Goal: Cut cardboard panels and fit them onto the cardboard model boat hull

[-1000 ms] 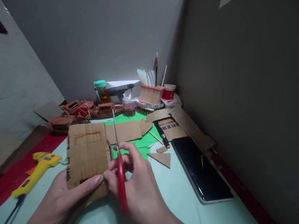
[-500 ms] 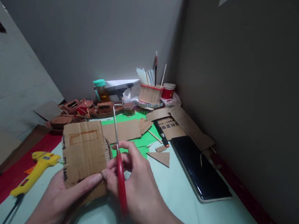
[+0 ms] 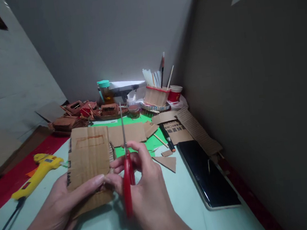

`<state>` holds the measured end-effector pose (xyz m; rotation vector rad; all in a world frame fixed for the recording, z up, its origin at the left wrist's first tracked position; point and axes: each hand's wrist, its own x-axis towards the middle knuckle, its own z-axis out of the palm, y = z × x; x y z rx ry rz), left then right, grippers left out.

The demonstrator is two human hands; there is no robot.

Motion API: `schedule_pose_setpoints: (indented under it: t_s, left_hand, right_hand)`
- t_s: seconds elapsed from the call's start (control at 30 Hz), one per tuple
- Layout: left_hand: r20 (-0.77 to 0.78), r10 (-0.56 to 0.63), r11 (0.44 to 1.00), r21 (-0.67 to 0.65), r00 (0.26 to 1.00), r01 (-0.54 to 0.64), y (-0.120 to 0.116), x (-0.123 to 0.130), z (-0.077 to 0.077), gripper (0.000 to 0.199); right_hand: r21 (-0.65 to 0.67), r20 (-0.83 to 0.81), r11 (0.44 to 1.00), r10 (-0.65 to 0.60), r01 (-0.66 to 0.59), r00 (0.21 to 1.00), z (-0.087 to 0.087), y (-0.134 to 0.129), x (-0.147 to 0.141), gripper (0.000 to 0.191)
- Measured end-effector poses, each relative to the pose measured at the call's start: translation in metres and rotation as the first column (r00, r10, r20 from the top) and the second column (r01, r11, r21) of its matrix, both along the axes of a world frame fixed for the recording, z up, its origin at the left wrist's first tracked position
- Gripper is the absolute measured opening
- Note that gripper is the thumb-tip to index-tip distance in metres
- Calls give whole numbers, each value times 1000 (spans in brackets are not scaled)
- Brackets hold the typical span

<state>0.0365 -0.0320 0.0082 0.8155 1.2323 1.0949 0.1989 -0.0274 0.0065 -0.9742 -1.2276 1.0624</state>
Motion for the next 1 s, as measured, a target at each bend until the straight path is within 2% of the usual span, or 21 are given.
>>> schedule_pose_setpoints:
  t_s: [0.13,0.2,0.4,0.47,0.57,0.7,0.8,0.9,1.0]
  left_hand:
    - [-52,-32,999,-18,998,31,-1,1,6,85]
    - [-81,-32,999,-23,996,31,-2,1,8,81]
    - [-196,-28,992,114,980,51,-5,1,8,42]
    - [-147,-14,990,134,989,34,-6,1,4,31]
    - [17,22,996,91,1000,-23,-5,0,-2,23]
    - [51,94,995,23,994,-96,-4,-2,-4,21]
    - [58,128,991,34,990,-130,-2,-2,0,21]
    - [91,176,981,69,980,-183,1,-1,3,30]
    - [98,174,979,94,980,-183,4,2,4,37]
  right_hand:
    - [62,18,997,-37,35,999,-6,0,-4,50]
    - [79,36,996,-43,40,998,-10,0,-5,48]
    - [30,48,999,-20,18,999,-17,0,-7,52]
    - [-27,17,1000,-9,9,1000,-16,0,-9,46]
    - [-84,1,996,-3,4,1000,-12,1,-10,38]
    - [-72,66,997,8,-3,998,-7,4,-7,40]
    - [-38,90,999,1,2,996,-7,5,-4,38]
    - [6,98,999,-35,34,995,-5,3,-2,36]
    - [48,41,999,-18,16,999,-6,0,-1,43]
